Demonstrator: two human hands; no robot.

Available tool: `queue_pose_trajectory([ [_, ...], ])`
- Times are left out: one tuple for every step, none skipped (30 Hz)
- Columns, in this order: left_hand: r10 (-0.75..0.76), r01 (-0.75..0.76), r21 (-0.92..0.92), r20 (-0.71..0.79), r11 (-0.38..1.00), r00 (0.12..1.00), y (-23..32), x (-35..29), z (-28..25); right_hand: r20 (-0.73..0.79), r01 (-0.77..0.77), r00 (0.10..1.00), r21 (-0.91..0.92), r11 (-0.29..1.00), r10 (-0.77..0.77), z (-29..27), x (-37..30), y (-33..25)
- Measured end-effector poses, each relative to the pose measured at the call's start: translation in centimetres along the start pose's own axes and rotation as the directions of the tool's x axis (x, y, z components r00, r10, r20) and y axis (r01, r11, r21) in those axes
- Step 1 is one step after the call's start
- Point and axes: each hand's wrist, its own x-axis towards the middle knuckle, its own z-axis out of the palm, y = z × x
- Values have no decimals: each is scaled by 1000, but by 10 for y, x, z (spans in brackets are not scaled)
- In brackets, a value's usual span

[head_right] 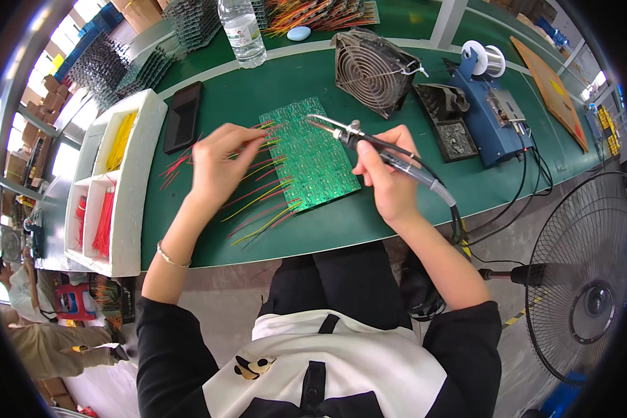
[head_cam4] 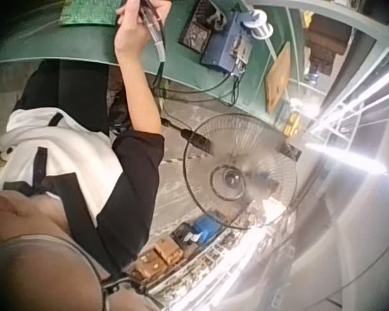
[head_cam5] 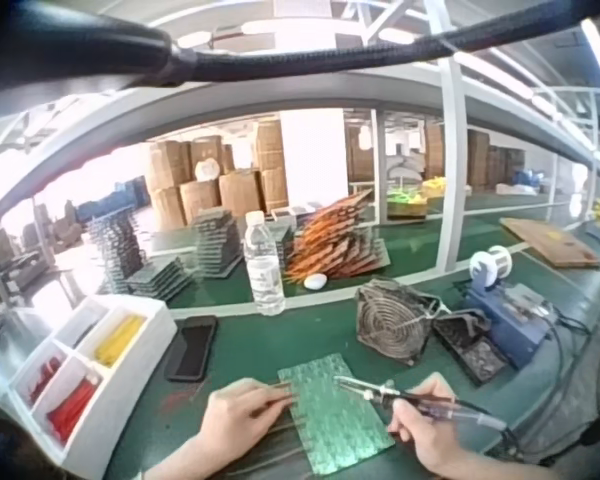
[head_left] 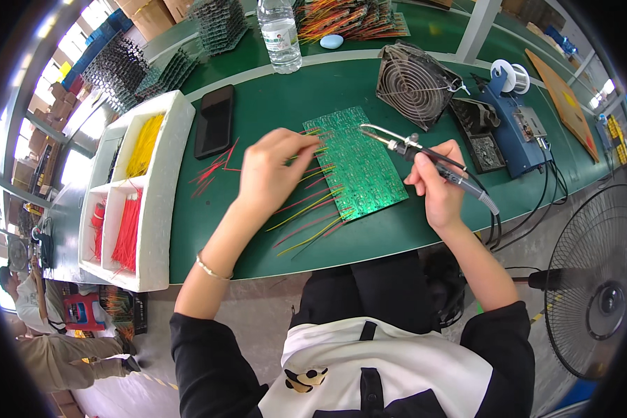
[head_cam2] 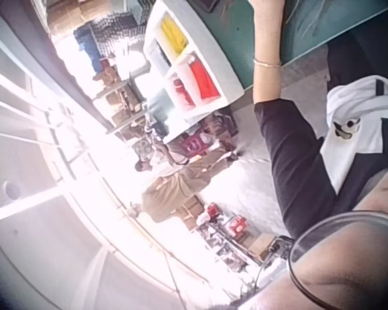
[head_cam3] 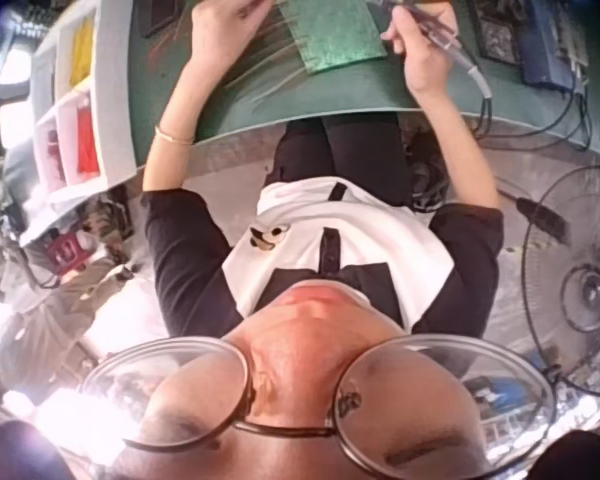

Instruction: The person solders wires onto a circuit board using a soldering iron, retrieving bundles of colored wires from a partitioned organizer and attaching them to the board.

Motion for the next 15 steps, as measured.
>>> queue_pose_trajectory([
  [24,-24,21,27,999,999,0,-1,7,34,-16,999,-13,1000,17,1,-2,-1],
  [-5,5,-5,27,1000,1000,0,-4,15,55,-31,998,-43,999,34,2,-5,-2],
  [-32,33,-33,31,999,999,-1,-7,20,72,-47,996,-74,996,52,3,-7,-1],
  [-31,32,-35,34,999,999,-3,-9,21,86,-47,995,-104,993,56,5,-8,-2],
  [-40,40,-23,32,999,999,-6,-11,22,85,-49,995,-104,993,58,4,-7,0],
  [-48,49,-13,32,999,998,-7,-13,22,89,-57,994,-96,994,65,3,-6,2],
  [-50,51,-15,35,999,998,-8,-15,22,94,-65,993,-86,994,74,2,-5,3],
  [-25,26,-16,40,1000,999,-8,-16,22,91,-78,992,-95,992,86,2,-6,1],
  [0,0,-15,42,1000,999,-9,-16,23,92,-79,992,-95,992,87,2,-6,1],
  [-1,2,-14,42,1000,999,-9,-16,23,92,-77,992,-85,993,85,1,-6,2],
  [-3,4,-10,42,1000,999,-9,-17,23,93,-76,992,-76,994,83,1,-6,2],
  [-5,5,-7,43,1000,999,-9,-17,24,93,-77,992,-76,994,84,1,-6,1],
  [-6,6,-8,44,1000,999,-9,-16,24,102,-97,989,-91,991,106,1,-6,-1],
  [-2,2,-1,43,1000,999,-8,-16,24,110,-116,986,-106,988,127,1,-6,-2],
  [1,-1,8,44,1000,999,-8,-16,23,110,-119,985,-105,987,130,2,-6,-1],
])
